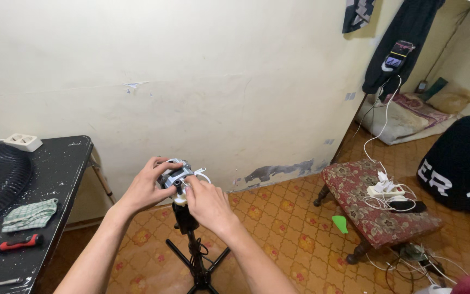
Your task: The person disassembles a fan motor mounted on a stand, removes a white plastic component, and uses a screwdriver to loosen and remove screws from the motor housing. The person places removed screws on a nearby table and continues adjusting the motor assembly.
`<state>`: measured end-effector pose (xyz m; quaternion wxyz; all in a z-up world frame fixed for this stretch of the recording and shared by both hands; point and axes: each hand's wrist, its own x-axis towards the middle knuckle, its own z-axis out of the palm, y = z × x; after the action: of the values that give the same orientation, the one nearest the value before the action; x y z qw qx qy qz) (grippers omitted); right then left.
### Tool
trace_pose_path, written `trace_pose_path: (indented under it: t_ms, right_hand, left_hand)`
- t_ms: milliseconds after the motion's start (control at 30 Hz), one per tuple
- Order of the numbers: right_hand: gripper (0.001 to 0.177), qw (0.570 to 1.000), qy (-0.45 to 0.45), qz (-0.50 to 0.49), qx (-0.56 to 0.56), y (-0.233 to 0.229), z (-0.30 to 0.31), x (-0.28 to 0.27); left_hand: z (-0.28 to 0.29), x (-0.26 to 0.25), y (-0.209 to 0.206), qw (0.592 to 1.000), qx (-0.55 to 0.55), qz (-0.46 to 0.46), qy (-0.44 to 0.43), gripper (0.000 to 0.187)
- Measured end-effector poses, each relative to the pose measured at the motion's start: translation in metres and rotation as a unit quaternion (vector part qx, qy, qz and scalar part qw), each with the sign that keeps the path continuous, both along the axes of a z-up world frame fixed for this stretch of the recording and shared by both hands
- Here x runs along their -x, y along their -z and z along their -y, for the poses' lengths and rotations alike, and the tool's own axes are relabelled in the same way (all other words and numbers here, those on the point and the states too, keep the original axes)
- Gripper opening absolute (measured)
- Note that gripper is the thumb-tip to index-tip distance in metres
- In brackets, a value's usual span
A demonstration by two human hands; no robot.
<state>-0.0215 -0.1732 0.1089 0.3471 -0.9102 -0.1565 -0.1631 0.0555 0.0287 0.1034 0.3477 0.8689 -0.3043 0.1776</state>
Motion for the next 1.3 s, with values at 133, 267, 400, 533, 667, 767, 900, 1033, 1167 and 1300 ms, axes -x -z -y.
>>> trace_pose_path:
  t_ms: [133, 267, 400, 533, 667, 767, 900, 1033, 1167, 1300]
  right_hand:
    - [0.026, 1.000, -0.025, 0.007, -0.002, -0.001, 0.004, -0.009]
    - [0.021, 0.999, -0.020, -0.006, -0.027, 0.005, 0.004, -0.013]
    - [0.015, 0.998, -0.029, 0.053, -0.036, 0.010, 0.006, -0.008]
    - [0.015, 0.996, 0.012, 0.085, 0.029, 0.012, 0.004, -0.007]
    - [0.020, 0.991, 0.009, 0.127, 0.039, 0.012, 0.003, -0.009]
    - [0.021, 0.996, 0.002, 0.080, 0.037, 0.013, 0.009, -0.012]
    - [0.022, 0.999, 0.007, 0.014, -0.039, 0.018, 0.013, -0.025]
    - [0.023, 0.994, -0.011, 0.059, -0.087, 0.027, 0.016, -0.044]
    - [0.025, 0.992, 0.003, -0.049, -0.113, 0.027, 0.023, -0.063]
    - [0.031, 0.984, 0.027, -0.128, -0.124, 0.026, 0.024, -0.069]
  left_hand:
    - [-0.001, -0.002, 0.011, 0.999, 0.044, 0.023, 0.017, 0.058]
    - [0.002, 0.000, 0.019, 0.996, 0.079, 0.036, 0.015, 0.059]
    - [0.007, 0.006, 0.019, 0.995, 0.093, 0.030, -0.002, 0.057]
    - [0.015, 0.015, 0.018, 0.994, 0.096, 0.017, -0.045, 0.056]
    - [0.020, 0.022, 0.015, 0.992, 0.098, 0.027, -0.076, 0.056]
    - [0.021, 0.025, 0.013, 0.991, 0.096, 0.015, -0.087, 0.055]
    - [0.024, 0.026, 0.015, 0.990, 0.097, 0.008, -0.099, 0.055]
    - [0.029, 0.026, 0.021, 0.987, 0.117, 0.030, -0.111, 0.055]
    - [0.031, 0.025, 0.023, 0.985, 0.118, 0.041, -0.116, 0.056]
    - [0.031, 0.025, 0.021, 0.986, 0.112, 0.010, -0.122, 0.056]
